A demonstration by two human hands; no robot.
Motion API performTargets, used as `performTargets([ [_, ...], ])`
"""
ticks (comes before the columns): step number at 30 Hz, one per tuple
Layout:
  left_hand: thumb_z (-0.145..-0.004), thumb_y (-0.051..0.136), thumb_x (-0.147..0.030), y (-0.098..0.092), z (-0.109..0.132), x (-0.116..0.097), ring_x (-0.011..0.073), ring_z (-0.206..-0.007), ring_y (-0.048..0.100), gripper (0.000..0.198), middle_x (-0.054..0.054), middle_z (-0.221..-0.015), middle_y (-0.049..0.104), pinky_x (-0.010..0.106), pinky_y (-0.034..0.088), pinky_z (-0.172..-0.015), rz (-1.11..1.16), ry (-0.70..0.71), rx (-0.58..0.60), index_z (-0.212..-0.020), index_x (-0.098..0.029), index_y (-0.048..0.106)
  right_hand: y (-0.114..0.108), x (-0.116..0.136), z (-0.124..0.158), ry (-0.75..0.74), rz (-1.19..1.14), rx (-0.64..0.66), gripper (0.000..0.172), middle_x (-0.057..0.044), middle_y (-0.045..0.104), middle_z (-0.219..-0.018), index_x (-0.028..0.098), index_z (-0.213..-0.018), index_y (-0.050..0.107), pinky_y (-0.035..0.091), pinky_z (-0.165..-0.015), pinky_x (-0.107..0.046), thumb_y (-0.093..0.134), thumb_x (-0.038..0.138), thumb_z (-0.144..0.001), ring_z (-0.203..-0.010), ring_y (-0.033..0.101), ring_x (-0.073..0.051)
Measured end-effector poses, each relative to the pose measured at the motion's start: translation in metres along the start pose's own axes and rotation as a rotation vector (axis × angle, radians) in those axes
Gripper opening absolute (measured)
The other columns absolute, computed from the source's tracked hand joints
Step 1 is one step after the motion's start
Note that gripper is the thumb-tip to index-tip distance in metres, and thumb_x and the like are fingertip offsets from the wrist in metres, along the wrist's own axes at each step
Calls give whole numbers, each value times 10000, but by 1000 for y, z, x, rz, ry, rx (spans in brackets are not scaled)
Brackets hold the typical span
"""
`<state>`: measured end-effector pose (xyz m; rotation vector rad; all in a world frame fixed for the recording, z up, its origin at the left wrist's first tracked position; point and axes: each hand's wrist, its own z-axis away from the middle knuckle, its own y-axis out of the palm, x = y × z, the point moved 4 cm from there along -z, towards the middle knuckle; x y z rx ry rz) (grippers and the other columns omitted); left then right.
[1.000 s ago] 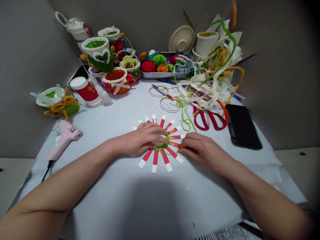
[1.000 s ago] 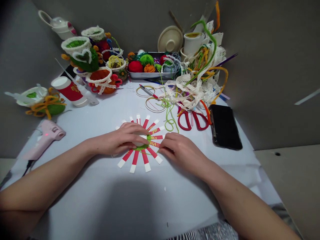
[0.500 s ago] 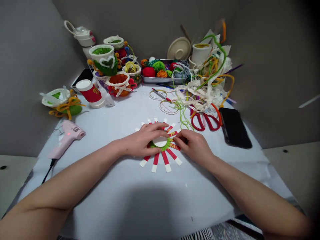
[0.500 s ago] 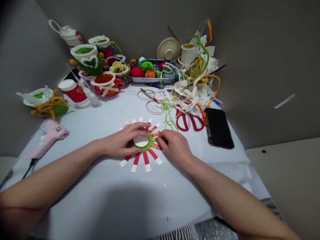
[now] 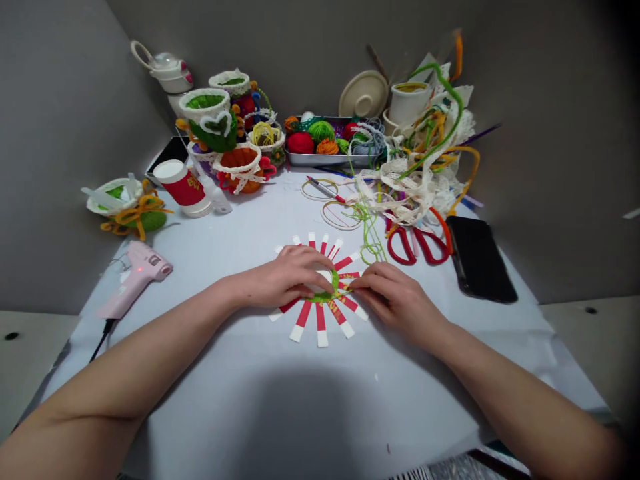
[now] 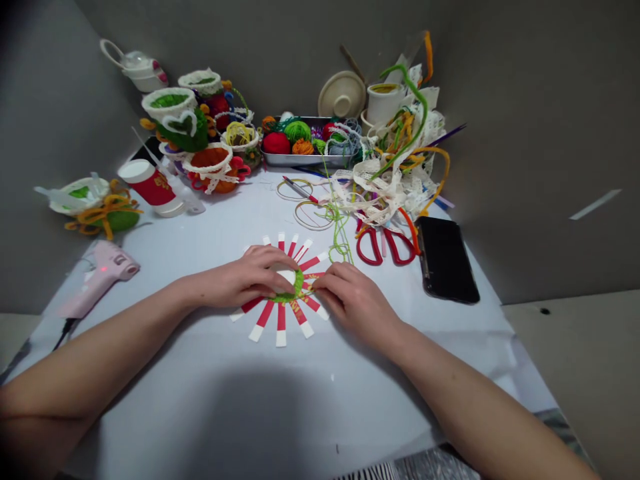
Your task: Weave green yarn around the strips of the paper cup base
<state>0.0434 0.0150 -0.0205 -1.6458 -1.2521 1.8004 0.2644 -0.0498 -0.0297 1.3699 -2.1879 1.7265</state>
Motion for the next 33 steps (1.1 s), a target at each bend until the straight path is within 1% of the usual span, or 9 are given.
performTargets([
  [4,-997,467,-48,2,1,0,293,-1381,491,464,85,-1487,560,529,331,-1107,-107,23,45,-1238,-348,727,-3,2,2,-52,16,71,173,-79,674,-915,185,-1037,697,514,-741,-323,525,176,-1044,-844,613,-193],
  [9,-1001,461,-53,2,0,0,317,-1375,492,483,110,-1483,558,559,347,-1079,-142,42,56,-1244,-359,744,-10,6,4,-142,9,257,204,-74,670,-905,182,-988,715,496,-715,-300,518,157,-1033,-820,604,-177],
  [13,-1019,450,-77,-1,1,0,282,-1373,505,457,87,-1471,587,517,350,-1105,-79,45,61,-1221,-356,749,-16,16,7,-174,-27,364,255,-80,670,-907,174,-943,721,496,-728,-302,486,138,-1034,-829,606,-177],
  [16,-1048,444,-122,-3,2,-1,249,-1351,539,421,77,-1444,622,468,354,-1121,26,42,77,-1266,-351,722,-16,25,11,-189,-40,429,258,-77,664,-896,173,-936,713,490,-733,-305,479,143,-1041,-828,604,-181],
  [19,-1068,475,-184,-4,1,0,250,-1351,545,375,76,-1459,621,459,340,-1139,106,27,65,-1346,-345,667,-13,32,17,-186,-32,505,256,-59,644,-871,175,-914,690,474,-710,-300,474,128,-1044,-803,592,-177],
  [21,-1076,489,-220,-4,0,1,256,-1360,540,345,80,-1470,616,464,331,-1147,126,18,66,-1353,-336,658,-11,34,21,-168,-15,546,253,-46,629,-851,180,-884,667,462,-692,-300,480,116,-1042,-784,581,-176],
  [24,-1088,487,-275,-2,0,3,259,-1362,542,306,81,-1470,618,470,332,-1150,128,2,76,-1322,-330,676,-11,32,23,-153,27,530,252,-45,623,-841,186,-851,644,454,-673,-310,492,117,-1040,-763,569,-182],
  [29,-1086,497,-294,-2,0,4,267,-1352,558,290,93,-1454,632,474,350,-1141,146,-1,60,-1317,-314,672,-17,19,17,-103,32,394,249,-67,662,-880,187,-905,694,469,-675,-314,490,136,-1040,-773,594,-189],
  [33,-1078,514,-269,-3,0,3,255,-1354,566,286,91,-1437,646,465,365,-1151,157,17,35,-1318,-308,666,-15,6,9,-69,10,315,227,-69,685,-906,192,-957,713,485,-707,-303,505,156,-1041,-805,626,-184],
])
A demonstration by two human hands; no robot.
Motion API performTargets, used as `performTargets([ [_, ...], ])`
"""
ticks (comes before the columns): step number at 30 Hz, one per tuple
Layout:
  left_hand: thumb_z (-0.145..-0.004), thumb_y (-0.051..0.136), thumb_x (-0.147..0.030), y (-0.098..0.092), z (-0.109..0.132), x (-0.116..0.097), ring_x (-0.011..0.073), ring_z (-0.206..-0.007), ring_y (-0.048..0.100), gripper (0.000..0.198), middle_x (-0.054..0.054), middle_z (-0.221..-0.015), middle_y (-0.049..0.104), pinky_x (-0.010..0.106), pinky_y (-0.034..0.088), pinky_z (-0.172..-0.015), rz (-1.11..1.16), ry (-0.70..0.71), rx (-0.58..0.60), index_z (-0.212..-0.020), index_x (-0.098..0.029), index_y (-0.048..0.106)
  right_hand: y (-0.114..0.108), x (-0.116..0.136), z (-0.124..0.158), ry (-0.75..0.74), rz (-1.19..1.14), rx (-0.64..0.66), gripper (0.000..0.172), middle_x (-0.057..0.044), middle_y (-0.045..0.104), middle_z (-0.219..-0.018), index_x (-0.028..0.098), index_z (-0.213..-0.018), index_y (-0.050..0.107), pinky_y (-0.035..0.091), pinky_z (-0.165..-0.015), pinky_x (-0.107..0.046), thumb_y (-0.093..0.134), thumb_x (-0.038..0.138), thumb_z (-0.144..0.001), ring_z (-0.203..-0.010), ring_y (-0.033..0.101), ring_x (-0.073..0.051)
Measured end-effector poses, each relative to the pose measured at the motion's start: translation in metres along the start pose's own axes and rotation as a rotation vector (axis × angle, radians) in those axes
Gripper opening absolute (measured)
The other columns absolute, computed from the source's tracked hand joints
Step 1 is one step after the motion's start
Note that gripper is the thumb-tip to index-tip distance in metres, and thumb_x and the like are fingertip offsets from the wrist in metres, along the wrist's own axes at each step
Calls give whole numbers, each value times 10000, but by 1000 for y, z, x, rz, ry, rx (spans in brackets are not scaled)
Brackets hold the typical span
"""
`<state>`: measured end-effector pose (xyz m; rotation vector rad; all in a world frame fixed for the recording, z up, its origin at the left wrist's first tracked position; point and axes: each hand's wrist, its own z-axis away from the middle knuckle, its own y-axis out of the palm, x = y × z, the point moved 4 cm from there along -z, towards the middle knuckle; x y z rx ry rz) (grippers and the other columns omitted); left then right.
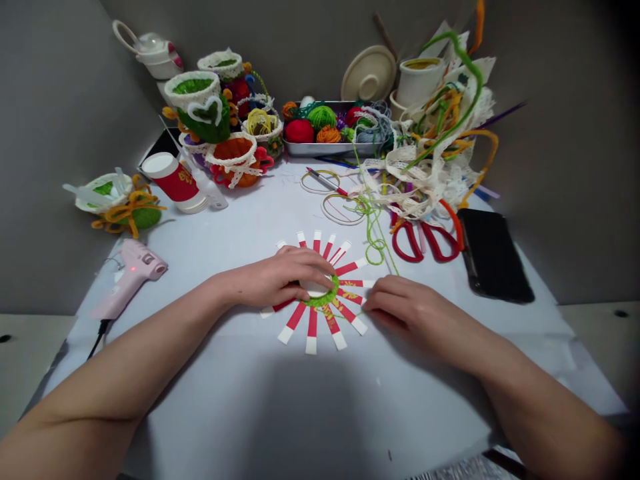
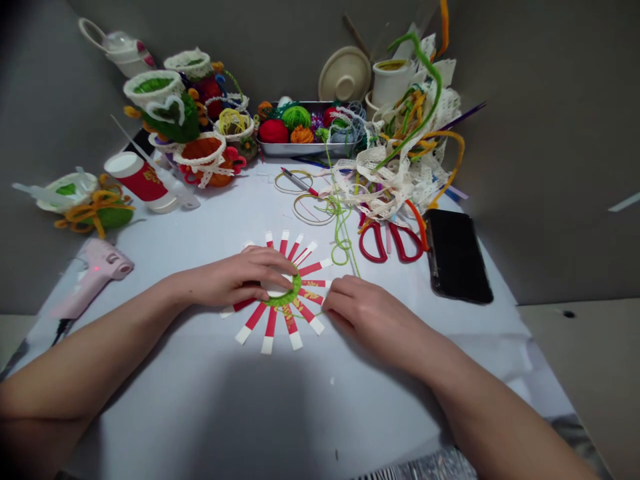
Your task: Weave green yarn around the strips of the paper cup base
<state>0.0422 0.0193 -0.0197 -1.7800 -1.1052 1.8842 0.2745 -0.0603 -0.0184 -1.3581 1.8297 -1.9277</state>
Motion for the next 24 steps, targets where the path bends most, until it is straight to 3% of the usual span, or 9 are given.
performTargets([
  [8,-1046,513,-179,5,0,-5,237,-1363,560,320,97,-1452,630,464,377,-1167,-10,42,10,-1318,-283,645,15,-21,-22,248,10,-288,158,-55,654,-823,185,-873,674,459,-692,-305,579,189,-999,-772,609,-190],
  [13,-983,569,-182,8,-1,-11,270,-1380,533,347,113,-1505,568,487,373,-1164,-58,35,-13,-1317,-256,631,19,-23,-26,265,4,-302,145,-43,650,-817,199,-872,668,454,-679,-302,580,200,-987,-759,605,-186],
  [16,-972,669,-317,12,-3,-11,307,-1408,480,365,146,-1540,501,493,371,-1161,-84,-13,-75,-1326,-238,630,19,-22,-25,256,15,-307,140,-43,646,-814,204,-874,661,457,-676,-304,575,204,-985,-762,607,-189],
  [20,-909,766,-500,14,-5,-7,321,-1275,506,511,148,-1336,586,496,396,-1095,-152,-112,-164,-1320,-225,636,19,-23,-25,254,10,-306,131,-45,648,-822,208,-878,652,465,-669,-306,577,207,-985,-763,609,-191],
  [24,-1000,660,-427,9,-4,-5,298,-1230,535,397,119,-1300,633,490,369,-1079,-142,-103,-118,-1358,-264,608,16,-20,-22,206,-14,-301,138,-54,655,-853,208,-928,672,491,-701,-316,564,217,-1013,-802,625,-196],
])
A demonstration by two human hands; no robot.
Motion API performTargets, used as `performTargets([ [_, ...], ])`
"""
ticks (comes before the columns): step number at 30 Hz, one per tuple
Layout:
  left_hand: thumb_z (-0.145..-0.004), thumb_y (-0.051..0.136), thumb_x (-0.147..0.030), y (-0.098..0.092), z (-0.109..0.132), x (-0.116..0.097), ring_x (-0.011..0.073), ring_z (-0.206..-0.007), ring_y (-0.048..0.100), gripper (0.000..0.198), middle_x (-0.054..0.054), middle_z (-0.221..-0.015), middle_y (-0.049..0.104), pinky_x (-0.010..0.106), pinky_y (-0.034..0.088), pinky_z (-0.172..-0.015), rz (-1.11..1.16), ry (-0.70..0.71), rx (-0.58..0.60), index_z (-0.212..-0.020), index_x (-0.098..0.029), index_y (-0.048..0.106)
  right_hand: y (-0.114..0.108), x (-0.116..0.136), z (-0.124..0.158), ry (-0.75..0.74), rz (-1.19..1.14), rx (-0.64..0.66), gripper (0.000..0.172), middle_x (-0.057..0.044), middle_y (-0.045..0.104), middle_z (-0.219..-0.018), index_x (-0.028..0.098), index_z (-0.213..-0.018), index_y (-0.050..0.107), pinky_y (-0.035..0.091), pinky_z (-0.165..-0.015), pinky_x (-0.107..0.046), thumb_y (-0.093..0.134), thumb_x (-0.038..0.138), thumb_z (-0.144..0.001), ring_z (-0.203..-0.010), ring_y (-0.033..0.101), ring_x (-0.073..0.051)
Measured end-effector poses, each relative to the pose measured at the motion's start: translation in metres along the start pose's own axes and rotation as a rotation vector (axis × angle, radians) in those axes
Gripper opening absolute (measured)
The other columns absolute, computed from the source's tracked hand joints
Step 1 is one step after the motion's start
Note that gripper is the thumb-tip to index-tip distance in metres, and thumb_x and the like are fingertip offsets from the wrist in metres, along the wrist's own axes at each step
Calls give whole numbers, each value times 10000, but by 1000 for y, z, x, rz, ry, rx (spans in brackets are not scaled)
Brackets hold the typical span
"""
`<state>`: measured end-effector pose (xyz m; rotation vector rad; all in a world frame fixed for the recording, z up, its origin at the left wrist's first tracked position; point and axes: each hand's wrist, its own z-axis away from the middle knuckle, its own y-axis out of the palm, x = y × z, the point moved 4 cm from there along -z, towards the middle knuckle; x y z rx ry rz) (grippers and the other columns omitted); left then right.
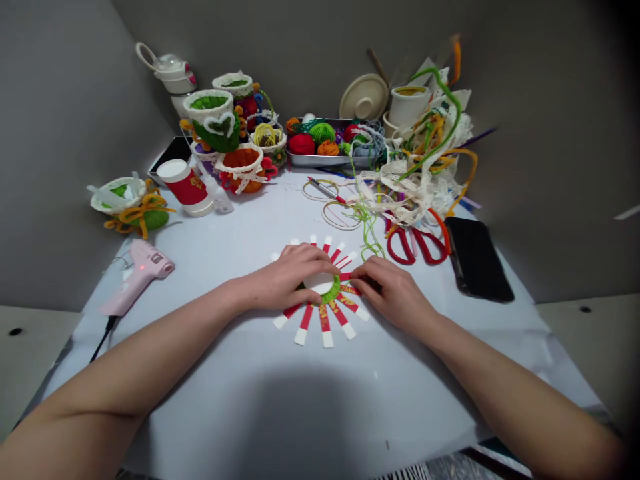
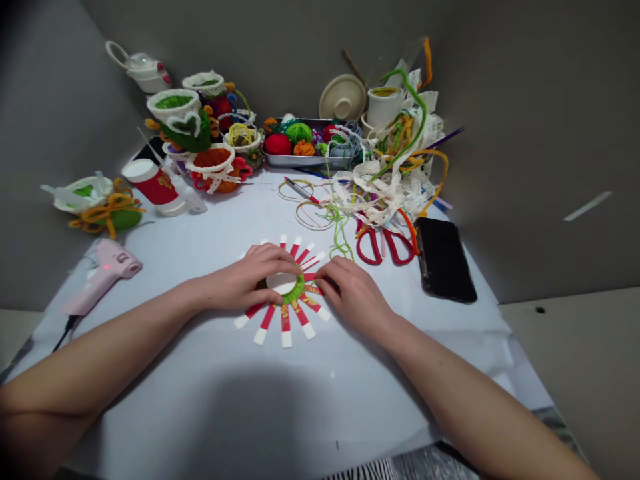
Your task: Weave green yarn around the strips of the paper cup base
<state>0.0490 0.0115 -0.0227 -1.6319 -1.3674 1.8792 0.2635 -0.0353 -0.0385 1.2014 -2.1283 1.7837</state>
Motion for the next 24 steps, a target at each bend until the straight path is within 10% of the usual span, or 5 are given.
performTargets([
  [11,-991,504,-70,-4,5,3,324,-1423,457,493,60,-1521,556,570,332,-1129,-69,92,114,-1256,-418,732,-23,18,18,-242,-16,222,220,-81,699,-926,200,-1024,725,515,-719,-306,507,181,-1048,-837,638,-185],
  [24,-988,525,-79,-2,5,4,331,-1437,448,459,68,-1535,544,601,335,-1116,-92,85,149,-1205,-404,766,-21,37,35,-310,95,497,304,-54,646,-848,193,-883,657,487,-661,-319,428,158,-1080,-752,599,-185],
])
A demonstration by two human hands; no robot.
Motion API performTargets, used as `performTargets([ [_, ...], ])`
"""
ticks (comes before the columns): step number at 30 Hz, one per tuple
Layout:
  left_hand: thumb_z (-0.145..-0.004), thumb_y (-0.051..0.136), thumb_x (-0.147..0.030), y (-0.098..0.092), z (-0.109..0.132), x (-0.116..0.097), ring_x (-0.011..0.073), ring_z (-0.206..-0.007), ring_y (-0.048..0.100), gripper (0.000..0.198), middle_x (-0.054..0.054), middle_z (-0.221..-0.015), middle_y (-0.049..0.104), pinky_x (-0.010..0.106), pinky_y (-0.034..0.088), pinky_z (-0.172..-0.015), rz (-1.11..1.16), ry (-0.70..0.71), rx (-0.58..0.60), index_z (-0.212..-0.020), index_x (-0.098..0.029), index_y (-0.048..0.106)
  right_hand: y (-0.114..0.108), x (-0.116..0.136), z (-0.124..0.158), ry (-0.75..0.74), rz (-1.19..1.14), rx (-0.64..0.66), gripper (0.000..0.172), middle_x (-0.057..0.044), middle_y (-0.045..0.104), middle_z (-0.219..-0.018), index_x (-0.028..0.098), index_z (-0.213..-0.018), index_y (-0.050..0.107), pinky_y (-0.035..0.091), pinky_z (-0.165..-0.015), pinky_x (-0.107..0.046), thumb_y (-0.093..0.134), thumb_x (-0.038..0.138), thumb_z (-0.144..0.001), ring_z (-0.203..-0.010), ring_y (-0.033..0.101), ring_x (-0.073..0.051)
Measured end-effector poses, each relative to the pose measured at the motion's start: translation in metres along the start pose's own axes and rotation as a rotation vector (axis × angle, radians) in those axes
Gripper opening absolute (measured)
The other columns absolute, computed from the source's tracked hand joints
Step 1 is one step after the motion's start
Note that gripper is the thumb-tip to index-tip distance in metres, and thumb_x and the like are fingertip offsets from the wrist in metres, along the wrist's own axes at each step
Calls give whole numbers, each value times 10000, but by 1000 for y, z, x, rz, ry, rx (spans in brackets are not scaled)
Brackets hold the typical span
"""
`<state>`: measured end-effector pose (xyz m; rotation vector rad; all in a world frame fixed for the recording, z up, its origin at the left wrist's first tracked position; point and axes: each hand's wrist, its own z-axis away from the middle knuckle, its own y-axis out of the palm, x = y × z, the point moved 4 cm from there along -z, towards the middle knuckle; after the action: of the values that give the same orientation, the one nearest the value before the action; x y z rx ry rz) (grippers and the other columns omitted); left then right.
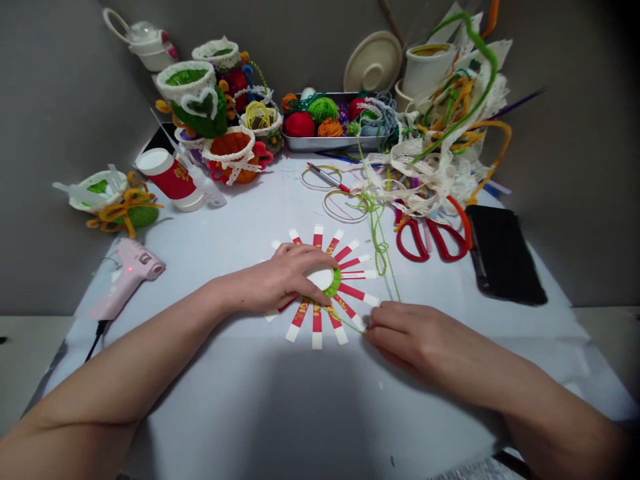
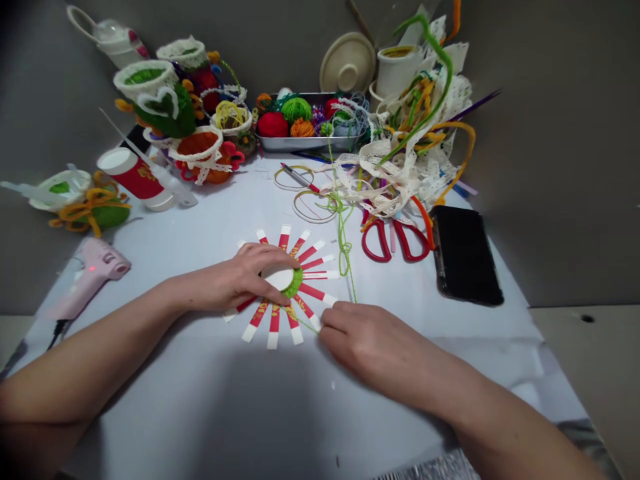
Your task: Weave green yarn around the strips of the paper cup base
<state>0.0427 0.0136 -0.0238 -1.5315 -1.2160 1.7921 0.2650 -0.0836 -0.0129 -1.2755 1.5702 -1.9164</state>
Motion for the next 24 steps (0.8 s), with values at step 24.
performTargets([
  [24,-1007,487,-148,3,-3,-6,286,-1337,536,356,77,-1417,621,486,341,-1107,41,12,-91,-1289,-294,647,4,-59,-42,301,171,-446,170,-67,682,-849,192,-925,662,470,-736,-336,553,243,-1045,-813,639,-227],
])
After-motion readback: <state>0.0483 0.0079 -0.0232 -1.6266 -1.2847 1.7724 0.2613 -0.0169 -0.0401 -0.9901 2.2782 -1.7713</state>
